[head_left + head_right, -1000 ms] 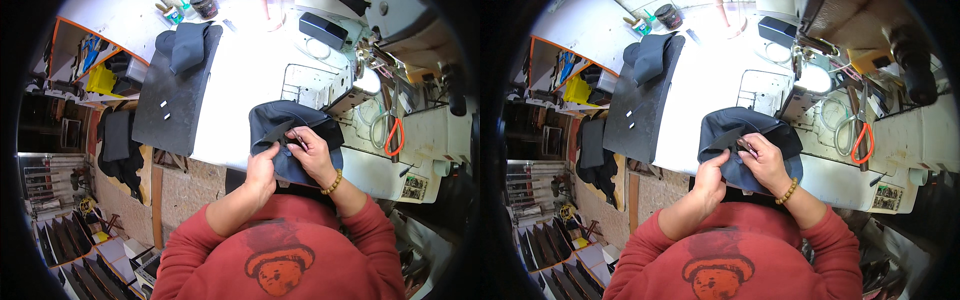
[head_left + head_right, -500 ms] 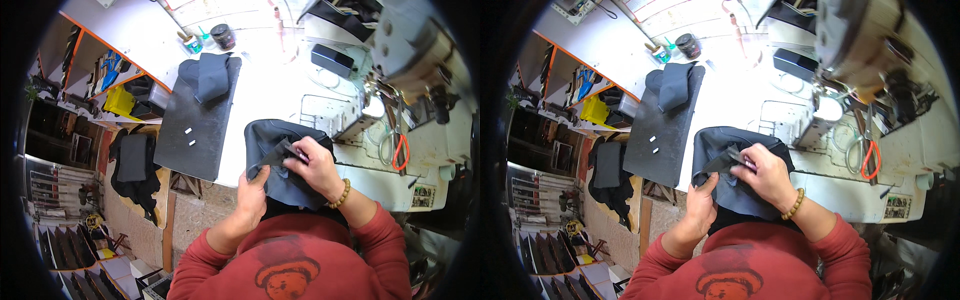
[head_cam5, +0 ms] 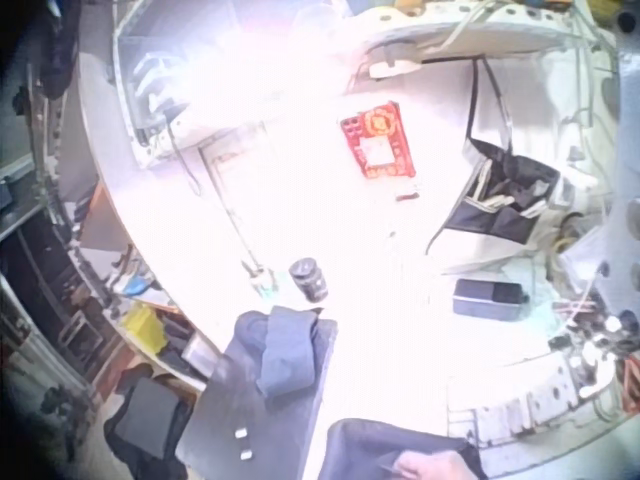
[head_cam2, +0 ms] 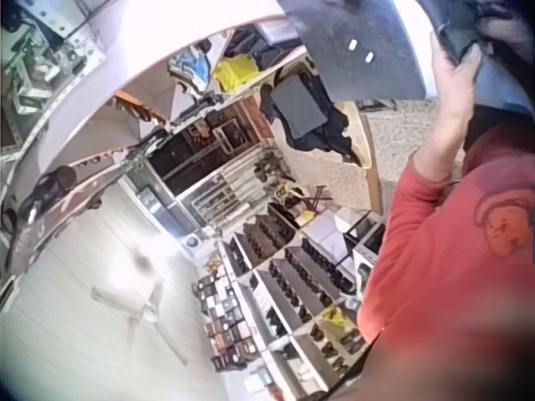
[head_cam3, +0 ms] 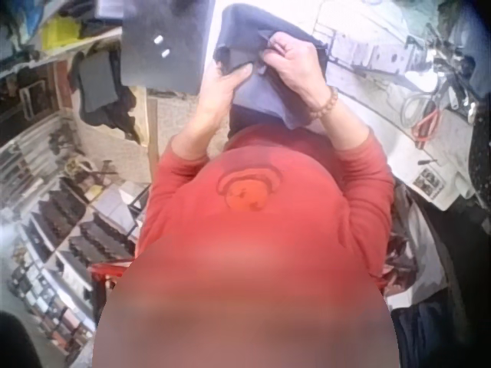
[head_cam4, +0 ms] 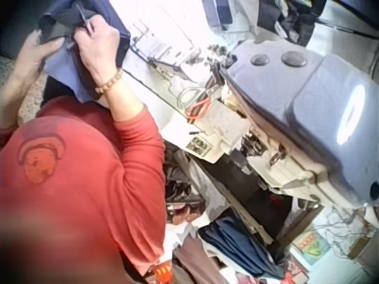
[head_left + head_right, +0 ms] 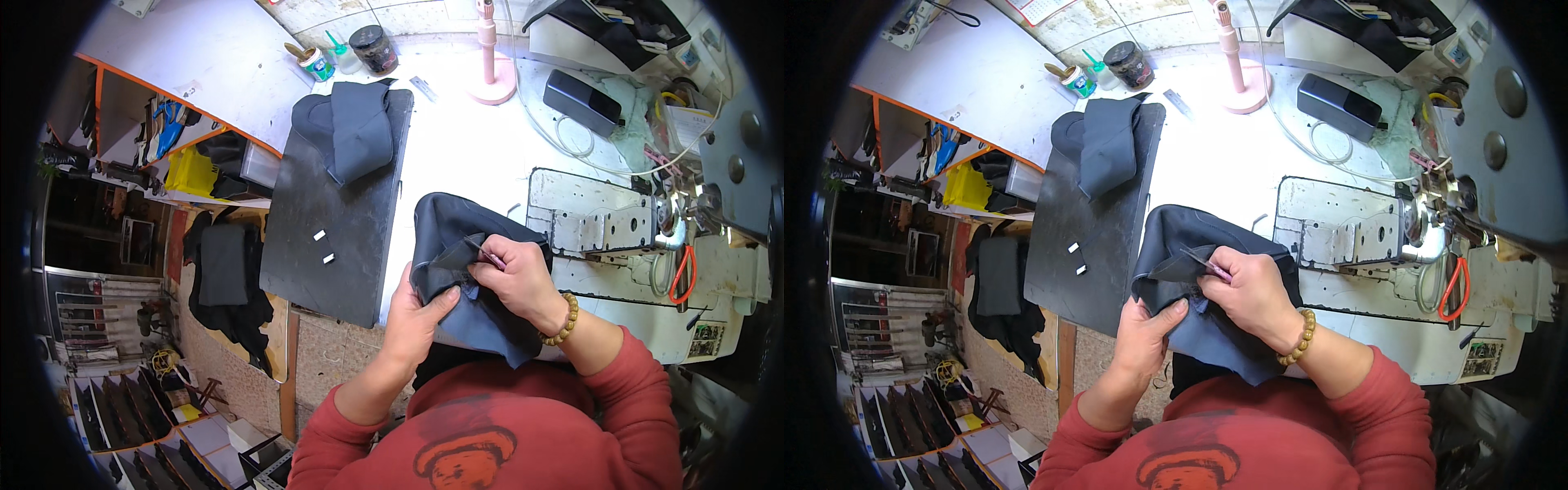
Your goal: The person aligns a black leather piece, sews it on a sewing machine, then uses a seam ripper to remove stitches and trim excess material. The person repeats alignment and sewing steps on the same piece.
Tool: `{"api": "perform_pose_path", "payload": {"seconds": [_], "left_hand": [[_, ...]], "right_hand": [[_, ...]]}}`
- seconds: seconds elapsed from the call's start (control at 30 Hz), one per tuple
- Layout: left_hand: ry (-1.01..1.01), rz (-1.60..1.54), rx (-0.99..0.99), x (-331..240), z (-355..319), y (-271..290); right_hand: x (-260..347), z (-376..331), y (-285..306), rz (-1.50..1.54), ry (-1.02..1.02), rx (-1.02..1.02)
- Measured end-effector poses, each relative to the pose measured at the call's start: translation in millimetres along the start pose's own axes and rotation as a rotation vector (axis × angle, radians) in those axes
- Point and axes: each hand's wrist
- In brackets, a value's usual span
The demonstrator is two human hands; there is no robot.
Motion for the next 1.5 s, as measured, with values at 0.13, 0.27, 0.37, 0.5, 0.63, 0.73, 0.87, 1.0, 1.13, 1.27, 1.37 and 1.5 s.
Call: {"api": "perform_pose_path", "payload": {"seconds": [0.13, 0.27, 0.37, 0.5, 0.63, 0.73, 0.87, 1.0, 1.13, 1.27, 1.37, 1.5], "left_hand": [[-0.448, 0.295, -0.259, 6, -4, 0], [-0.881, 1.124, -0.241, 6, -17, 16], [-0.86, 1.355, -0.22, 18, -11, 19], [-0.944, 1.323, -0.241, 31, -7, 21], [-1.02, 1.21, -0.339, 37, -17, 27], [-1.054, 0.971, -0.443, 35, -23, 33], [-1.019, 1.087, -0.311, 25, -19, 33], [-0.989, 1.527, -0.24, 25, -8, 13], [-0.913, 1.568, -0.164, 25, 3, 7], [-0.795, 1.351, -0.16, 22, -1, 18], [-0.891, 1.185, -0.153, 18, 0, 25], [-0.777, 1.194, -0.15, 14, -5, 22]], "right_hand": [[-16, 6, -20, 0.181, -0.21, 0.044], [-30, 2, -35, 0.181, -0.235, 0.057], [-37, 0, -38, 0.127, -0.192, 0.062], [-38, -3, -41, -0.006, -0.075, 0.012], [-38, -3, -41, -0.003, -0.072, 0.018], [-39, -2, -40, -0.014, -0.072, 0.024], [-39, -3, -39, -0.048, -0.085, 0.041], [-36, -4, -40, -0.055, -0.018, 0.009], [-34, -5, -36, -0.139, 0.033, 0.005], [-34, -5, -32, -0.26, 0.059, 0.017], [-34, -4, -31, -0.228, 0.058, 0.019], [-34, -4, -31, -0.267, 0.067, 0.049]]}}
Point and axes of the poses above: each hand's wrist, its own z-axis towards the middle knuckle, its own y-axis out of the back of the hand, x = y × z, and after that the axes turned 7 degrees about -x, right-handed
